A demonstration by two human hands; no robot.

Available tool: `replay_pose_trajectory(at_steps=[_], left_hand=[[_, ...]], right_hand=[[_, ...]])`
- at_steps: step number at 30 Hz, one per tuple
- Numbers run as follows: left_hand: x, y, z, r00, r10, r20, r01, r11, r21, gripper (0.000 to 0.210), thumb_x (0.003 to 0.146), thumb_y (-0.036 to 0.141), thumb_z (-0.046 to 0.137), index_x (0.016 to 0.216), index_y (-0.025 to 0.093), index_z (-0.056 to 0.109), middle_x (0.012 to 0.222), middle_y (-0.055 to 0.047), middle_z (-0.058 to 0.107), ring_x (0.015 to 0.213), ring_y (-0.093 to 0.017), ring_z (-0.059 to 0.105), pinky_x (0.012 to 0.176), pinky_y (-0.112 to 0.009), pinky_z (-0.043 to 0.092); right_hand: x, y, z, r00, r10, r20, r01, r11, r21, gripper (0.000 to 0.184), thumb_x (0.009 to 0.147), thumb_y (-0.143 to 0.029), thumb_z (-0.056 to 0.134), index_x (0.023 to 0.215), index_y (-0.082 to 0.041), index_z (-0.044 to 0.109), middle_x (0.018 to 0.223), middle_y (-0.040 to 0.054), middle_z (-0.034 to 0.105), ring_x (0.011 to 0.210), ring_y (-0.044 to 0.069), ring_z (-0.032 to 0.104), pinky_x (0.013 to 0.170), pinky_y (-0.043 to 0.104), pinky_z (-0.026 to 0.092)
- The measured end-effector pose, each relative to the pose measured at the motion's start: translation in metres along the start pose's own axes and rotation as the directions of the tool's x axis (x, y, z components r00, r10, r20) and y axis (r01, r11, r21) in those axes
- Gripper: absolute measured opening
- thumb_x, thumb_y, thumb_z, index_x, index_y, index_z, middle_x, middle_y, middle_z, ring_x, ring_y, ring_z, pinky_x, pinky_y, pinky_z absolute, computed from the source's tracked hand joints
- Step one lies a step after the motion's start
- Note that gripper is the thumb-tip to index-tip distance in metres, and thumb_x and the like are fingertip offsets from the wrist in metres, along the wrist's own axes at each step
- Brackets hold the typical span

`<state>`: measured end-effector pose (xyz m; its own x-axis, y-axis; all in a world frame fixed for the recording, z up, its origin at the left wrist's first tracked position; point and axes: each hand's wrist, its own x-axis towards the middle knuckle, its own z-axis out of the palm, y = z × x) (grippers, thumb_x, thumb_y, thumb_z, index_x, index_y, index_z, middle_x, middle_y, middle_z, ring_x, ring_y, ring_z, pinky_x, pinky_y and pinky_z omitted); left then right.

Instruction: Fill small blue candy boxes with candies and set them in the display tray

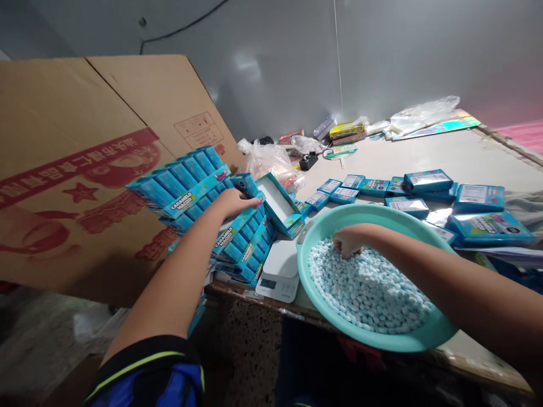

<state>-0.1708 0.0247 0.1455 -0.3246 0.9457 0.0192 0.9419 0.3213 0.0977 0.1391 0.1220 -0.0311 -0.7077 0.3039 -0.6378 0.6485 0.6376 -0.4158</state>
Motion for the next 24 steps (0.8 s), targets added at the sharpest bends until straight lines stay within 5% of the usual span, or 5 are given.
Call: replay_pose_trajectory(at_steps=[6, 14, 24], left_hand=[[-0.004, 0.002, 0.011, 0.993, 0.069, -0.092, -0.071, 0.997, -0.021, 0.053, 0.078, 0.071, 0.059, 0.068, 0.021, 0.07, 0.076, -0.009, 0.073, 0.08, -0.03, 0.067, 0.068, -0.034, 0.043], [-0.006, -0.006, 0.009, 0.995, 0.048, 0.084, -0.037, 0.991, -0.128, 0.048, 0.065, 0.062, 0.069, 0.088, 0.02, 0.074, 0.09, -0.007, 0.077, 0.079, -0.026, 0.069, 0.068, -0.032, 0.051], [-0.009, -0.002, 0.002, 0.995, 0.095, -0.041, -0.084, 0.973, 0.216, 0.039, 0.078, 0.058, 0.059, 0.065, 0.022, 0.061, 0.074, -0.009, 0.07, 0.075, -0.027, 0.064, 0.062, -0.033, 0.035]], right_hand=[[-0.001, 0.0, 0.0, 1.0, -0.01, -0.007, 0.01, 1.0, 0.014, 0.018, 0.09, -0.021, 0.073, 0.106, -0.014, 0.069, 0.079, -0.0009, 0.064, 0.069, 0.014, 0.063, 0.065, 0.03, 0.056], [-0.003, 0.0, -0.001, 1.0, -0.027, -0.008, 0.028, 0.999, 0.033, 0.016, 0.09, -0.021, 0.073, 0.104, -0.014, 0.068, 0.079, -0.0003, 0.064, 0.067, 0.014, 0.062, 0.064, 0.029, 0.055], [-0.001, -0.003, -0.001, 1.0, -0.019, -0.016, 0.019, 0.999, 0.027, 0.019, 0.088, -0.019, 0.075, 0.105, -0.014, 0.068, 0.077, -0.0002, 0.064, 0.067, 0.014, 0.063, 0.063, 0.029, 0.056]])
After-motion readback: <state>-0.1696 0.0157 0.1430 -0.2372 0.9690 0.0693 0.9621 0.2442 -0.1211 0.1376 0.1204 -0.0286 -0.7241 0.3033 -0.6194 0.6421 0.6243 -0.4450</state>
